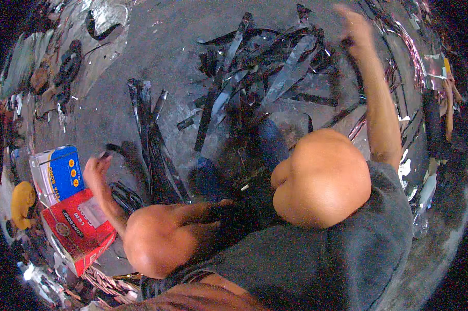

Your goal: The person sits on the floor and repeatedly picks up black strips of material, tearing them into smaller pieces by hand and placing them into a pile.

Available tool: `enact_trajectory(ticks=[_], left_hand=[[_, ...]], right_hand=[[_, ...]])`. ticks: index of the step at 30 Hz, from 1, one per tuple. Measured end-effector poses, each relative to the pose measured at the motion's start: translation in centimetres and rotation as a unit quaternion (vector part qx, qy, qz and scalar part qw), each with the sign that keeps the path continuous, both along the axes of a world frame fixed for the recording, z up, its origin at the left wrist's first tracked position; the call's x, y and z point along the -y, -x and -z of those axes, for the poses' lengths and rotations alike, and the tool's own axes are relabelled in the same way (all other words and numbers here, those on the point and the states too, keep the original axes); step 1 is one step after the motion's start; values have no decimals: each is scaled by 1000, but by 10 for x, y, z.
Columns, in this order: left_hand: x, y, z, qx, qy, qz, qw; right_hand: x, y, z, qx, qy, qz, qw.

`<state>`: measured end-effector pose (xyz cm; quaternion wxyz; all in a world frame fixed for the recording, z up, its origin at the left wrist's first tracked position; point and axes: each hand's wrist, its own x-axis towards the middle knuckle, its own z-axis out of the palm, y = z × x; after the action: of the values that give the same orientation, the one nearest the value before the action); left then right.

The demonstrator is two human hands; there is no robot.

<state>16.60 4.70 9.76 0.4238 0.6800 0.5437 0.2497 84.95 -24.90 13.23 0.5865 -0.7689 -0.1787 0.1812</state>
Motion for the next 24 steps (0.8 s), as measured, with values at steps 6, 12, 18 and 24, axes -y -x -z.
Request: enact_trajectory(ticks=[6,12,18,24], left_hand=[[80,-221,-63,309,111,287,900],[76,-244,-88,420,138,375,815],[122,-234,-26,252,295,463,797],[117,-229,41,73,246,516,817]], right_hand=[[-119,248,-26,85,-31,-595,799],[-152,296,-135,-178,-99,-552,808],[-129,178,-157,-253,-389,-282,840],[-28,57,8,67,176,-72,980]])
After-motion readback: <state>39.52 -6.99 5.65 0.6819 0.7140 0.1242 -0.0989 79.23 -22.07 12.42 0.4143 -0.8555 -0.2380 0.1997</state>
